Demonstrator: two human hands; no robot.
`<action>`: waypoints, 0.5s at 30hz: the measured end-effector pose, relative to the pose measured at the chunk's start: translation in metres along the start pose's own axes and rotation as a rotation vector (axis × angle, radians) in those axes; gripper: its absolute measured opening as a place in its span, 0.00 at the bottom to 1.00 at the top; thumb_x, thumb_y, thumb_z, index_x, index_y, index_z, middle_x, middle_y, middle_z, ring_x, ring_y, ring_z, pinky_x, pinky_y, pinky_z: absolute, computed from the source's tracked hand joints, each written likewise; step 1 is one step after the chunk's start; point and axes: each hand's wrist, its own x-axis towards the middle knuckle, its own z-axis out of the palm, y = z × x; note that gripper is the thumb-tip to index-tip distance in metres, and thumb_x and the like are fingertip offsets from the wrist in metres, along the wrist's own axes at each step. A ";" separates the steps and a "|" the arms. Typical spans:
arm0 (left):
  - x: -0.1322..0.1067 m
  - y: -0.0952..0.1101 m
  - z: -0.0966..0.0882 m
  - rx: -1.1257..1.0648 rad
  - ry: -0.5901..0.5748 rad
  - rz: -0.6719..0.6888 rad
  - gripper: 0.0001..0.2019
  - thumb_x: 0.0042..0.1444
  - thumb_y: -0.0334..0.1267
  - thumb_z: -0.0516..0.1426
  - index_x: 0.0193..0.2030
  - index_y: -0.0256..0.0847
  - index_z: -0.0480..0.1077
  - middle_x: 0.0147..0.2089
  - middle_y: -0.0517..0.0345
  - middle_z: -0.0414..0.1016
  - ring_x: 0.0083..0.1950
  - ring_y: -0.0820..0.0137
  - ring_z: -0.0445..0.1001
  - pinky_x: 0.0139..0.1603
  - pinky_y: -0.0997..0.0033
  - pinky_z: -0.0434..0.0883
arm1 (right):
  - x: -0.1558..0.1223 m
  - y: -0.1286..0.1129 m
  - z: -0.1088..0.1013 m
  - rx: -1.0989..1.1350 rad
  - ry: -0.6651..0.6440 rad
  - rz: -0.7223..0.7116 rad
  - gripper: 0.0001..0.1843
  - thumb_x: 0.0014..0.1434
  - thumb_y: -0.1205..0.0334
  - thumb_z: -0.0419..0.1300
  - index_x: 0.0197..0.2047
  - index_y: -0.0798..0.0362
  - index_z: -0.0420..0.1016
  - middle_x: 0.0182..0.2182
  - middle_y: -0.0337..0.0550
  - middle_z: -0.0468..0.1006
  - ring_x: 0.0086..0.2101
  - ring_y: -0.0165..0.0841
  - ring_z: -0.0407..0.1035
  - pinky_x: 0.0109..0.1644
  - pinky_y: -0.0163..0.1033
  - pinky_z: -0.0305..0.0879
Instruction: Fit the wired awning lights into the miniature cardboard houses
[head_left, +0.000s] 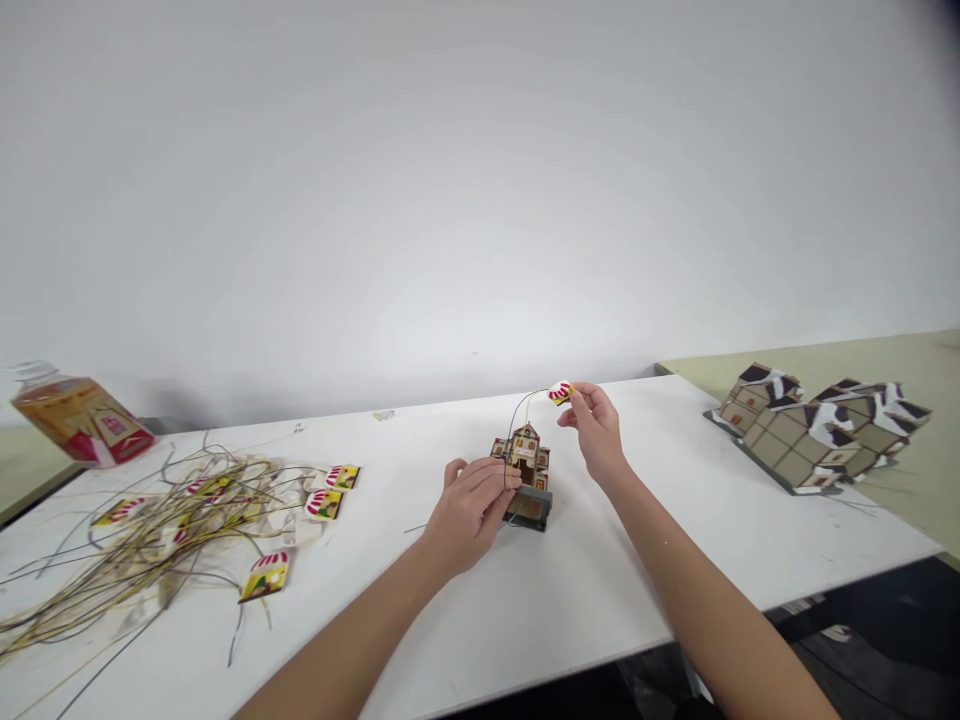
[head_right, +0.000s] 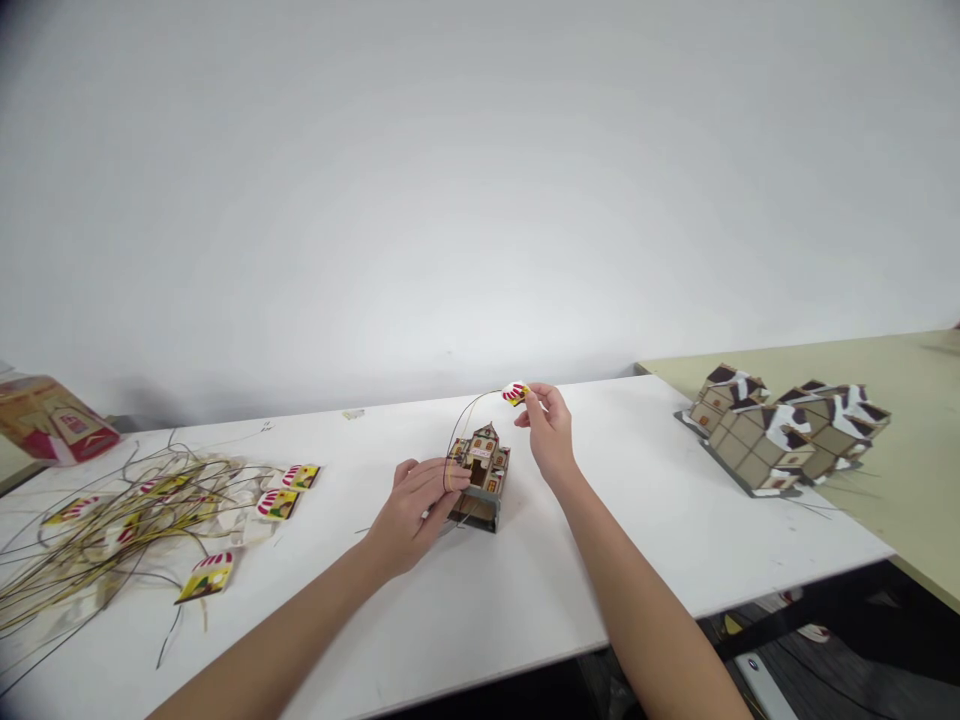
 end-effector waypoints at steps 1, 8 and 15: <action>0.000 0.000 0.000 0.001 -0.006 -0.010 0.10 0.64 0.31 0.48 0.45 0.44 0.69 0.46 0.58 0.78 0.52 0.69 0.71 0.52 0.63 0.55 | 0.000 0.000 0.000 0.001 -0.003 0.004 0.19 0.54 0.45 0.60 0.40 0.51 0.69 0.35 0.38 0.74 0.23 0.24 0.66 0.31 0.35 0.65; 0.000 0.006 -0.002 0.044 -0.070 -0.077 0.07 0.62 0.34 0.50 0.44 0.44 0.67 0.44 0.58 0.77 0.51 0.67 0.71 0.52 0.60 0.51 | -0.001 -0.001 0.001 0.008 -0.022 0.021 0.19 0.53 0.45 0.61 0.40 0.51 0.69 0.34 0.37 0.74 0.23 0.24 0.66 0.31 0.36 0.66; 0.000 0.008 0.011 0.230 0.009 -0.052 0.11 0.57 0.31 0.54 0.47 0.44 0.65 0.42 0.56 0.78 0.52 0.61 0.70 0.54 0.53 0.46 | -0.001 0.001 0.002 -0.006 -0.031 0.028 0.20 0.53 0.44 0.61 0.40 0.51 0.69 0.35 0.37 0.74 0.22 0.24 0.66 0.30 0.36 0.66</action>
